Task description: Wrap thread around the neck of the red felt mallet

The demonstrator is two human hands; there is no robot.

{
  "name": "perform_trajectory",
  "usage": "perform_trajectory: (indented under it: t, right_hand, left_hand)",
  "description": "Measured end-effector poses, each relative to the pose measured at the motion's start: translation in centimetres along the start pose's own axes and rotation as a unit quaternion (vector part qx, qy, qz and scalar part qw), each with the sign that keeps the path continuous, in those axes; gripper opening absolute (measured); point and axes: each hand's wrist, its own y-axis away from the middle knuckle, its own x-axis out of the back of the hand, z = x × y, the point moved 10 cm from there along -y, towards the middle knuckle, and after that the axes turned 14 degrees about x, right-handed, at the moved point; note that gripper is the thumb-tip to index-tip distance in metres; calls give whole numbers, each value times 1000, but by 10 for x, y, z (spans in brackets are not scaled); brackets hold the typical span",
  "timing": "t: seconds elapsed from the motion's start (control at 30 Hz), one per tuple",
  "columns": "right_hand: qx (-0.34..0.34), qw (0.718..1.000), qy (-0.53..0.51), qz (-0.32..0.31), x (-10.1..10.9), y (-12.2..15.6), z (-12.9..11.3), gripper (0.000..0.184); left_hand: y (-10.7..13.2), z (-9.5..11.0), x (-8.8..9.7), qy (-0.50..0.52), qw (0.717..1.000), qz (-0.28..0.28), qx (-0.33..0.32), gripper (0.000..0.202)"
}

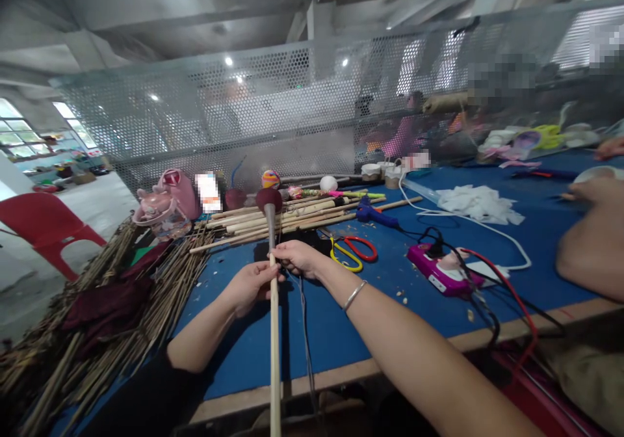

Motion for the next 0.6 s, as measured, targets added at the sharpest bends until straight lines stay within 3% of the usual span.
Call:
perform_trajectory:
  t: [0.1, 0.17, 0.3, 0.47, 0.6]
  right_hand:
    - [-3, 999, 44, 28, 5, -1, 3, 23]
    - [-1, 996, 73, 46, 6, -2, 4, 22]
    - [37, 995, 71, 57, 2, -6, -1, 24]
    - [57, 998, 21, 23, -3, -7, -5, 26]
    - [23, 999, -23, -27, -8, -2, 0, 30]
  left_hand:
    - [-4, -8, 0, -15, 998, -30, 43, 34]
    - [-7, -8, 9, -44, 998, 2, 41, 37]
    - [-5, 5, 21, -64, 996, 58, -22, 39]
    - [2, 12, 15, -33, 997, 50, -42, 35]
    - [3, 10, 4, -24, 999, -13, -21, 28]
